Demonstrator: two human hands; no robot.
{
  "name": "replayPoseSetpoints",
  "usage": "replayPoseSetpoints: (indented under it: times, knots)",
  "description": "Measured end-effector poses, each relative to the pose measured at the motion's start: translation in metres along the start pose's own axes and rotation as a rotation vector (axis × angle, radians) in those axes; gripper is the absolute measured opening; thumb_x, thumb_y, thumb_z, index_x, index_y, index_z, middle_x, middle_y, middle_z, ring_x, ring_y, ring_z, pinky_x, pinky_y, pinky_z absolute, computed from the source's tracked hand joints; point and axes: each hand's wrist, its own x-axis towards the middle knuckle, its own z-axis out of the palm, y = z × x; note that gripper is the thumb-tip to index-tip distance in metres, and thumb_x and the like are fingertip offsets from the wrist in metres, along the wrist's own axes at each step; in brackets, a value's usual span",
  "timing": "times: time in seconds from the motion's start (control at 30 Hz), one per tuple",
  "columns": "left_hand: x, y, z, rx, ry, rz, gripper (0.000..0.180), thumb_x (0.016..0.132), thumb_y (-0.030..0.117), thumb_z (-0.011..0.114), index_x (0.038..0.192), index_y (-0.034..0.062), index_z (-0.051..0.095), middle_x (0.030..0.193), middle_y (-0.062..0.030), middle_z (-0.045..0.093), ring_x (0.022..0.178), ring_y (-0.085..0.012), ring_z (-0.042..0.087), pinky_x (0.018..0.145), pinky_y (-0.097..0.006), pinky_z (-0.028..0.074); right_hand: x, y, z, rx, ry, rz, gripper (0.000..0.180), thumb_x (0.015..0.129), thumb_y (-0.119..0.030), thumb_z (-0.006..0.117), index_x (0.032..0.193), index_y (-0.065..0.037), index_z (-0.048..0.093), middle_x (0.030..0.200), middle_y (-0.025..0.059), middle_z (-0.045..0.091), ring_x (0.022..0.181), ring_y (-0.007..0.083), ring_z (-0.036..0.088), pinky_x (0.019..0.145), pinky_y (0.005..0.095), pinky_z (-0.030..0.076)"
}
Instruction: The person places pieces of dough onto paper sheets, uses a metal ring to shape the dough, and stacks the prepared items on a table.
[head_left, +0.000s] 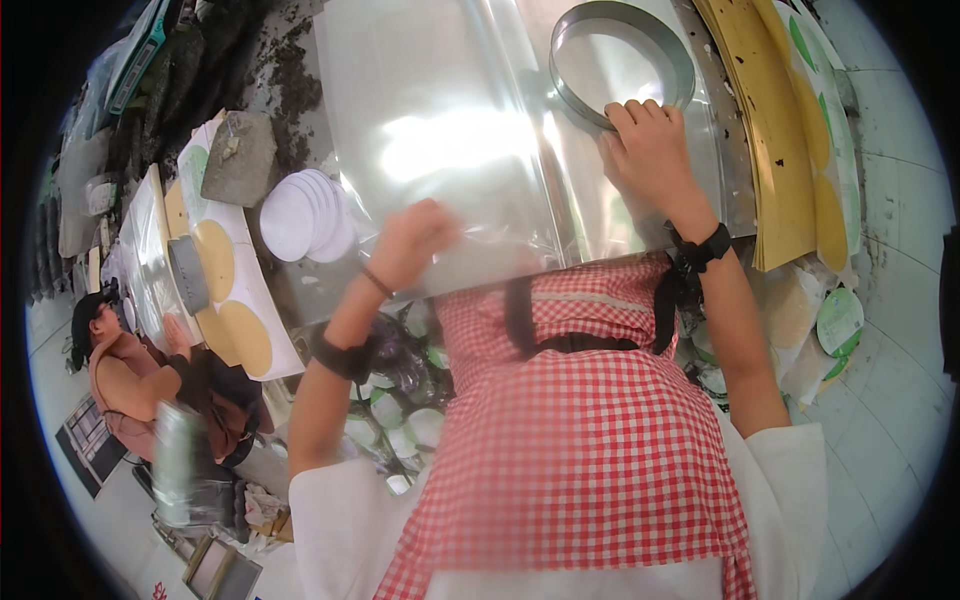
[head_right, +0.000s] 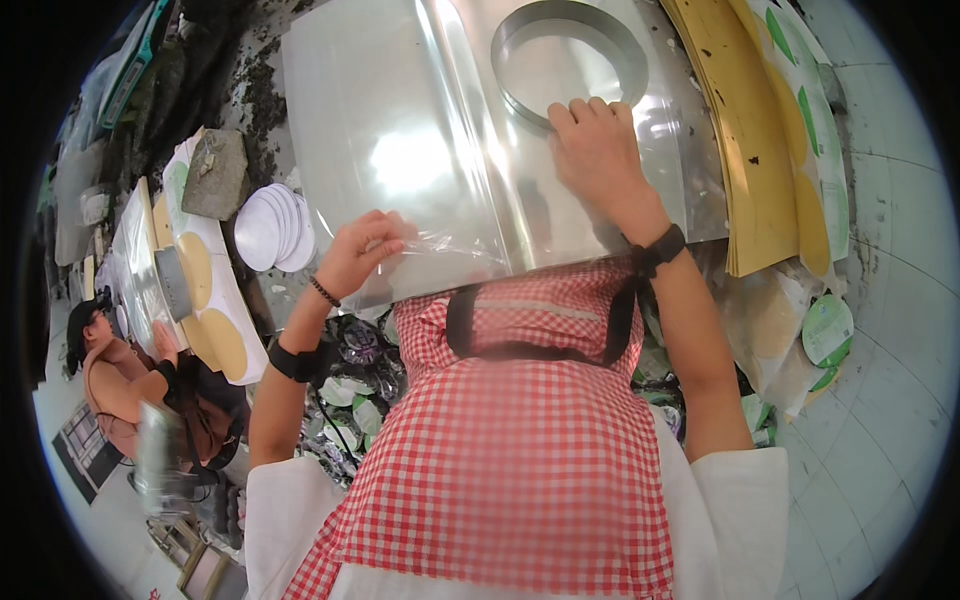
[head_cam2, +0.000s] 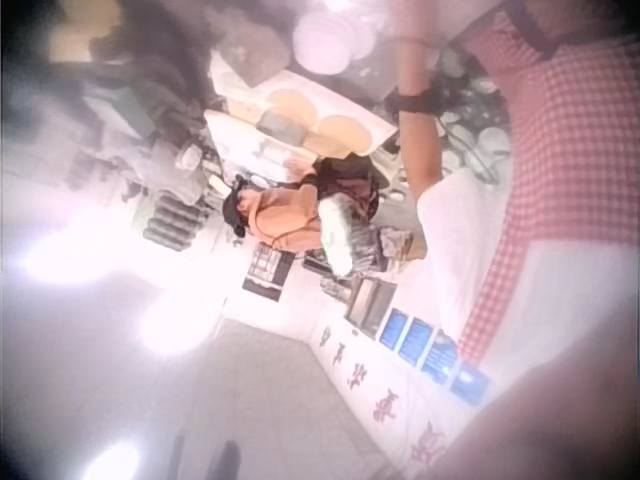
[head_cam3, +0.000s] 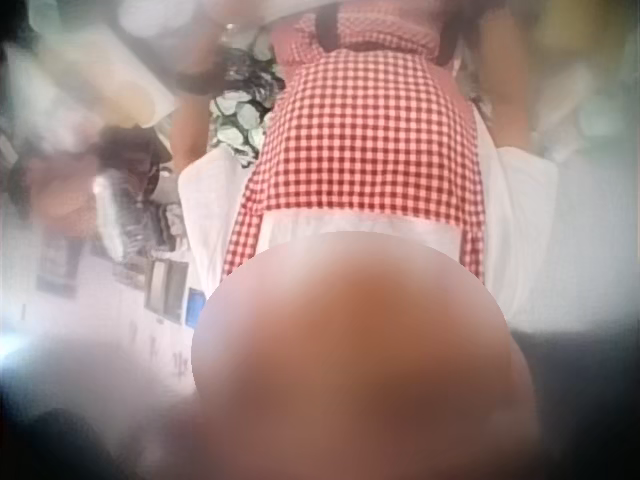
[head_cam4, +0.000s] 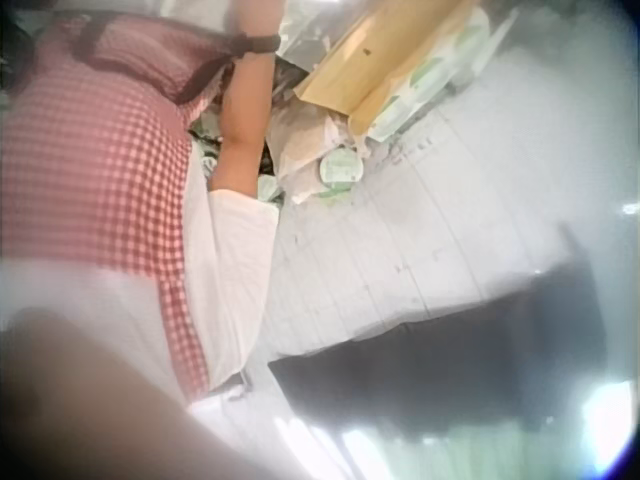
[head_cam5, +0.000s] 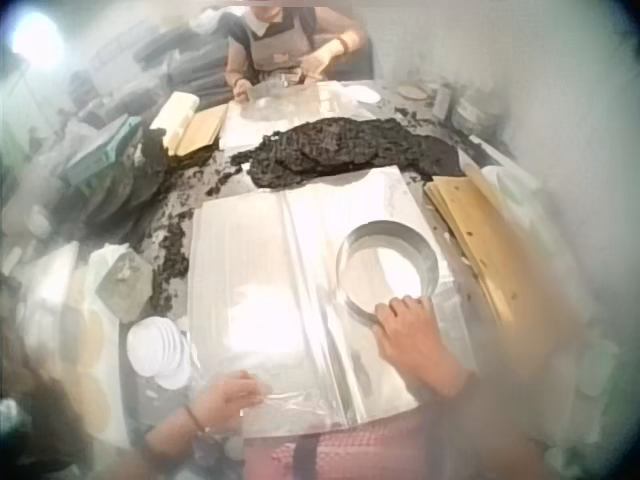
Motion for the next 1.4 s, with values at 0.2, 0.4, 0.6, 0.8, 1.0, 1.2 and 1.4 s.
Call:
replayPoseSetpoints:
  times: [0.2,0.4,0.6,0.8,1.0,1.2,1.4]
  knots:
    - [0.004,0.034,-0.006,0.196,0.113,0.202,0.020,0.079,0.007,0.068,0.099,0.0091,0.066,0.091,-0.0076,0.058,0.080,-0.0272,0.056,0.071,-0.036,0.047,-0.012,0.006,0.001,0.002,-0.040,-0.054,0.020,0.081,-0.018,0.061,0.098,-0.008,0.060,0.086,0.0061,0.060,0.086,0.0243,0.058,0.080,0.0388,0.040]
    - [0.002,-0.009,0.014,0.190,-0.044,0.321,0.022,0.073,0.015,0.077,0.090,0.0105,0.063,0.098,-0.0088,0.052,0.090,-0.0291,0.053,0.076,-0.038,0.045,-0.010,0.001,-0.004,-0.024,-0.013,-0.057,0.019,0.082,-0.019,0.060,0.097,-0.008,0.060,0.085,0.0059,0.059,0.085,0.0238,0.057,0.079,0.0384,0.040]
    - [0.000,0.004,0.018,0.244,-0.049,0.325,0.026,0.069,0.020,0.080,0.084,0.0098,0.061,0.096,-0.0082,0.051,0.091,-0.0306,0.049,0.079,-0.040,0.042,-0.012,-0.001,0.003,-0.014,0.026,-0.021,0.012,0.081,-0.016,0.060,0.091,-0.009,0.060,0.083,0.0050,0.058,0.084,0.0227,0.056,0.077,0.0380,0.040]
    - [-0.003,0.001,0.026,0.229,0.003,0.247,0.026,0.068,0.018,0.080,0.083,0.0099,0.060,0.097,-0.0087,0.051,0.090,-0.0302,0.050,0.080,-0.041,0.041,-0.013,0.002,0.008,0.013,0.108,-0.020,0.010,0.079,-0.014,0.061,0.088,-0.010,0.059,0.080,0.0042,0.057,0.083,0.0224,0.056,0.077,0.0379,0.040]
    - [-0.008,-0.005,0.037,0.310,0.053,0.266,0.028,0.067,0.015,0.079,0.086,0.0089,0.061,0.096,-0.0100,0.050,0.089,-0.0314,0.050,0.078,-0.040,0.042,-0.013,0.002,0.006,0.020,0.119,-0.008,0.012,0.076,-0.012,0.063,0.086,-0.010,0.058,0.081,0.0045,0.056,0.082,0.0226,0.055,0.077,0.0381,0.040]
    - [-0.007,0.015,0.037,0.326,0.081,0.313,0.024,0.069,0.013,0.078,0.084,0.0068,0.062,0.088,-0.0097,0.049,0.084,-0.0294,0.050,0.074,-0.038,0.043,-0.015,0.001,0.008,0.013,0.103,0.003,0.014,0.076,-0.012,0.065,0.087,-0.010,0.058,0.082,0.0042,0.056,0.084,0.0226,0.055,0.078,0.0382,0.041]
    - [-0.002,0.007,0.023,0.096,-0.006,0.196,0.014,0.076,0.009,0.074,0.078,0.0038,0.061,0.084,-0.0089,0.052,0.083,-0.0275,0.052,0.072,-0.037,0.043,-0.014,-0.002,0.007,0.034,0.109,0.004,0.013,0.076,-0.012,0.065,0.086,-0.010,0.058,0.081,0.0043,0.056,0.085,0.0227,0.055,0.080,0.0379,0.041]
